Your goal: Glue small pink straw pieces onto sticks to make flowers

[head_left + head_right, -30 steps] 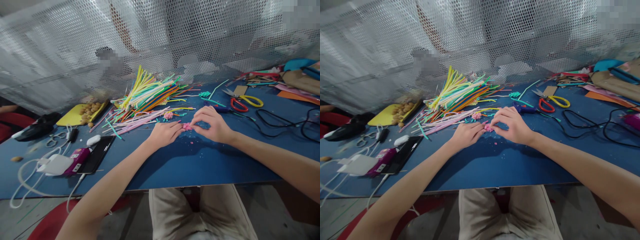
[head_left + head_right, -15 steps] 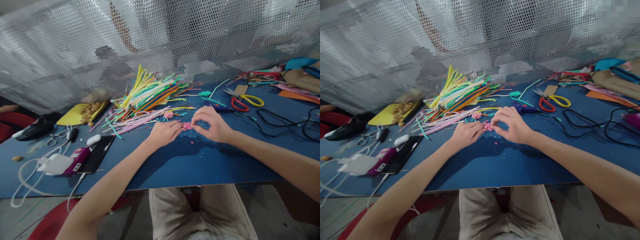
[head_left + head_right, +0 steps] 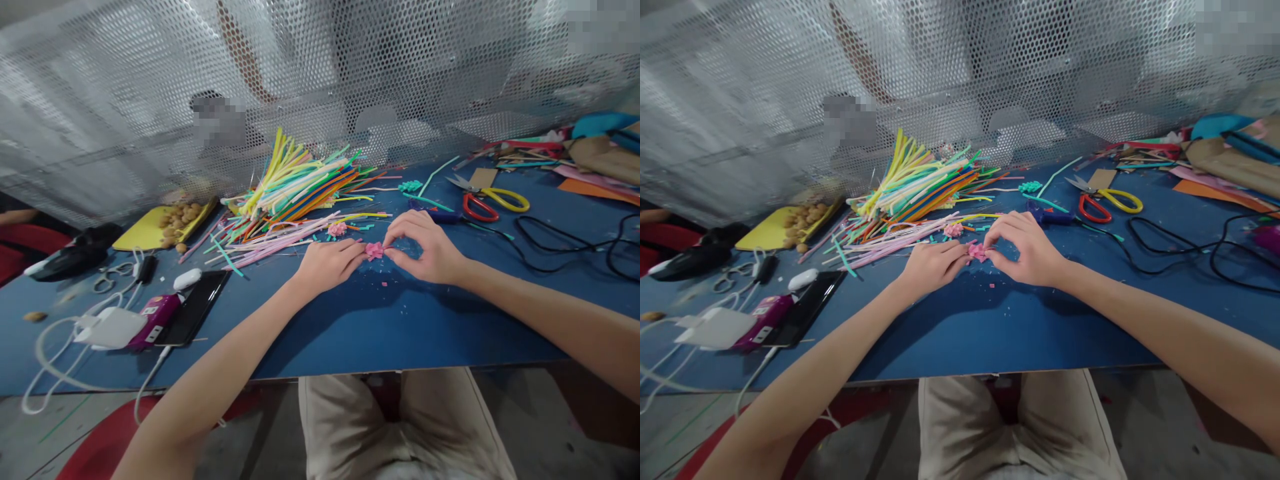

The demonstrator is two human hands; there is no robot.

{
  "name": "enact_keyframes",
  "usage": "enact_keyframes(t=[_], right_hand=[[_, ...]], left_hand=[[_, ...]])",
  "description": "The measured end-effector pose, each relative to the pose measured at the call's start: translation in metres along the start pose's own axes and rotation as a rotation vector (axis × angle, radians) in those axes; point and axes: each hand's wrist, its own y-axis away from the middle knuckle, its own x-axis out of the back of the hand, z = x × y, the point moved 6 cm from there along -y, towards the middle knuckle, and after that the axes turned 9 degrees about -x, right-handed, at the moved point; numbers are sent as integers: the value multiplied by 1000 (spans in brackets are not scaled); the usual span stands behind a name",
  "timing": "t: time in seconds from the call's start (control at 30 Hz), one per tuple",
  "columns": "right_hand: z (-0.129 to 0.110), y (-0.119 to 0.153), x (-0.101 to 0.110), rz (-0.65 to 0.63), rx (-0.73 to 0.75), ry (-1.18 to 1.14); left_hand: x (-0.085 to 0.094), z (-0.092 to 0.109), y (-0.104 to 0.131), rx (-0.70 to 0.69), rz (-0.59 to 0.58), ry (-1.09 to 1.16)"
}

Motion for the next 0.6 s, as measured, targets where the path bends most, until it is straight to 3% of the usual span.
enact_keyframes(t=[0.6], right_hand=[[4,0,-7,-46,-36,55]], left_hand=[[-5,-2,0,61,-44,-8]])
